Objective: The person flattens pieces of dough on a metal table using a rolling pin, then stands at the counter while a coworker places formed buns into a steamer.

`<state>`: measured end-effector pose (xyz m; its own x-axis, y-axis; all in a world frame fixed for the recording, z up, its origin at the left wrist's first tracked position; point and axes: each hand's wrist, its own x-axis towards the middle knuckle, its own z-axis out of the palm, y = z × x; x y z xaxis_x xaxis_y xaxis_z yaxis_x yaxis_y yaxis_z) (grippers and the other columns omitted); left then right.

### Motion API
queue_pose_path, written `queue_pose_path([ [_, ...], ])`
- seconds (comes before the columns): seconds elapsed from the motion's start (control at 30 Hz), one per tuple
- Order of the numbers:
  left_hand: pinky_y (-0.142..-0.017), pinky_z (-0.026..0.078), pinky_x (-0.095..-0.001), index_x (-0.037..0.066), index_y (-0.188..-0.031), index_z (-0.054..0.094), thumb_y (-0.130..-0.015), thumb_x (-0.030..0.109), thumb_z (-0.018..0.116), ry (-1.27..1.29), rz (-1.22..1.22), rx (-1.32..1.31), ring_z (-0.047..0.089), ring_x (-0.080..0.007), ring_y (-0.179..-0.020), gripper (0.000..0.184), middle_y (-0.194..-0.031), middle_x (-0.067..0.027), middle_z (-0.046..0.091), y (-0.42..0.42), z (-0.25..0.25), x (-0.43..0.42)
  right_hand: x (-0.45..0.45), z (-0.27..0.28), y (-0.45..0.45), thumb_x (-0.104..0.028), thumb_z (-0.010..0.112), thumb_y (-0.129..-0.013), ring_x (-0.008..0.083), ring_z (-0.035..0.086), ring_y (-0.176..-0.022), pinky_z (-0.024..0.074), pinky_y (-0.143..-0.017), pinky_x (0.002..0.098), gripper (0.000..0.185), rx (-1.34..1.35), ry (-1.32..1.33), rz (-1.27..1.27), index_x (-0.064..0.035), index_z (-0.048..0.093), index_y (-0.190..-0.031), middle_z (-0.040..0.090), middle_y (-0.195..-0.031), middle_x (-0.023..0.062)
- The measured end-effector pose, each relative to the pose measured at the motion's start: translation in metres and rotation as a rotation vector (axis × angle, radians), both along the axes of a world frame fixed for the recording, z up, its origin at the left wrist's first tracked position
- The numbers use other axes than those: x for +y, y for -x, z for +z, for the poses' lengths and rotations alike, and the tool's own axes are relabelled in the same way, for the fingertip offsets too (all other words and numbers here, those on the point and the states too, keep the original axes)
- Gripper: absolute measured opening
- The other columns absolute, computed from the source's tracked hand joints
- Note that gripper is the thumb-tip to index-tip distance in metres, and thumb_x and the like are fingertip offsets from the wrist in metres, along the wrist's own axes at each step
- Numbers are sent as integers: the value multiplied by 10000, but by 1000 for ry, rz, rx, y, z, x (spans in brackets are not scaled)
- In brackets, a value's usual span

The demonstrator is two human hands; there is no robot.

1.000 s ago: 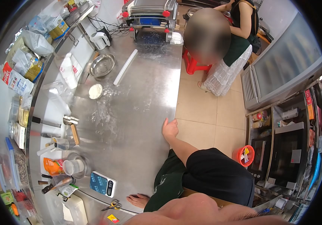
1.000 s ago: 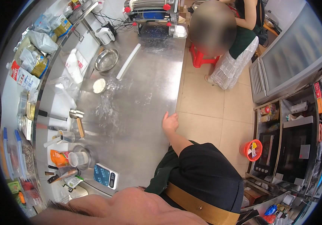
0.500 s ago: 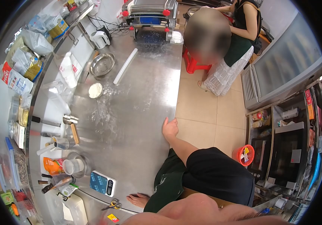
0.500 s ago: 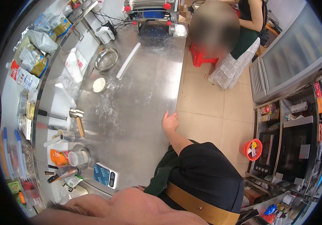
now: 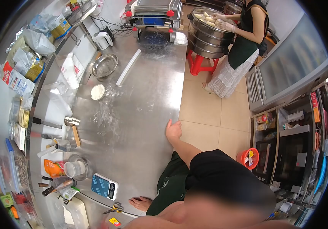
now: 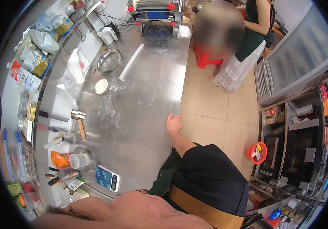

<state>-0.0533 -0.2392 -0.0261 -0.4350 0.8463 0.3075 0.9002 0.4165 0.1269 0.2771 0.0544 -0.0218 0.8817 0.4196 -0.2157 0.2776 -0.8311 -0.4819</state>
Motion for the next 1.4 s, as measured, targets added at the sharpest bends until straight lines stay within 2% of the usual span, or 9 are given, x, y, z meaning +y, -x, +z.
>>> queue_pose_path([
  [0.43,-1077,307,-514,-59,-1300,413,-957,256,459,55,19,19,363,-436,-1306,467,-1409,-277,373,-6,12,-1,1,-8,2,-476,478,-923,374,648,-877,522,-757,460,522,-50,24,5,25,474,-1069,592,-1039,212],
  [0.57,-1077,302,-521,-59,-1298,418,-944,241,470,-1,-2,-18,358,-445,-1305,467,-1410,-277,376,-2,-1,-5,3,-5,3,-482,483,-919,362,656,-847,529,-727,458,510,-84,60,-4,13,478,-1038,607,-978,193],
  [0.73,-1092,288,-500,-55,-1302,424,-908,201,522,5,39,-124,357,-424,-1313,480,-1414,-263,383,-7,14,1,4,-14,2,-497,478,-917,349,664,-806,537,-683,453,508,-160,74,7,5,487,-995,622,-920,169],
  [1.07,-1111,269,-463,-55,-1316,437,-878,163,565,-74,84,-234,346,-405,-1327,506,-1423,-257,380,-7,12,0,0,-14,-2,-512,474,-914,384,628,-956,508,-806,481,585,-41,-49,34,45,488,-1091,605,-1032,222],
  [1.17,-1121,248,-464,-59,-1336,418,-878,173,575,-147,169,-428,333,-409,-1336,536,-1428,-260,375,-17,5,-3,-3,-12,-9,-517,467,-917,398,612,-1002,493,-852,487,613,-14,-63,108,63,479,-1115,601,-1081,240],
  [1.23,-1135,217,-469,-58,-1353,399,-892,191,572,-199,145,-587,301,-414,-1358,552,-1443,-263,355,-38,5,-13,-5,-20,-20,-523,457,-921,406,601,-1032,482,-883,487,637,-7,-55,218,76,468,-1137,595,-1115,255],
  [1.3,-1136,215,-471,-40,-1366,393,-892,161,572,-113,86,-588,287,-412,-1372,546,-1459,-258,337,-69,11,-32,-7,-12,-23,-527,440,-929,409,596,-1050,479,-898,482,667,58,-40,265,94,432,-1173,584,-1146,272],
  [1.4,-1135,220,-477,13,-1374,411,-884,87,568,-119,43,-692,268,-392,-1389,520,-1482,-224,318,-125,20,-77,-9,7,-28,-533,417,-940,407,577,-1092,465,-930,475,721,180,-6,334,115,339,-1246,563,-1189,282],
])
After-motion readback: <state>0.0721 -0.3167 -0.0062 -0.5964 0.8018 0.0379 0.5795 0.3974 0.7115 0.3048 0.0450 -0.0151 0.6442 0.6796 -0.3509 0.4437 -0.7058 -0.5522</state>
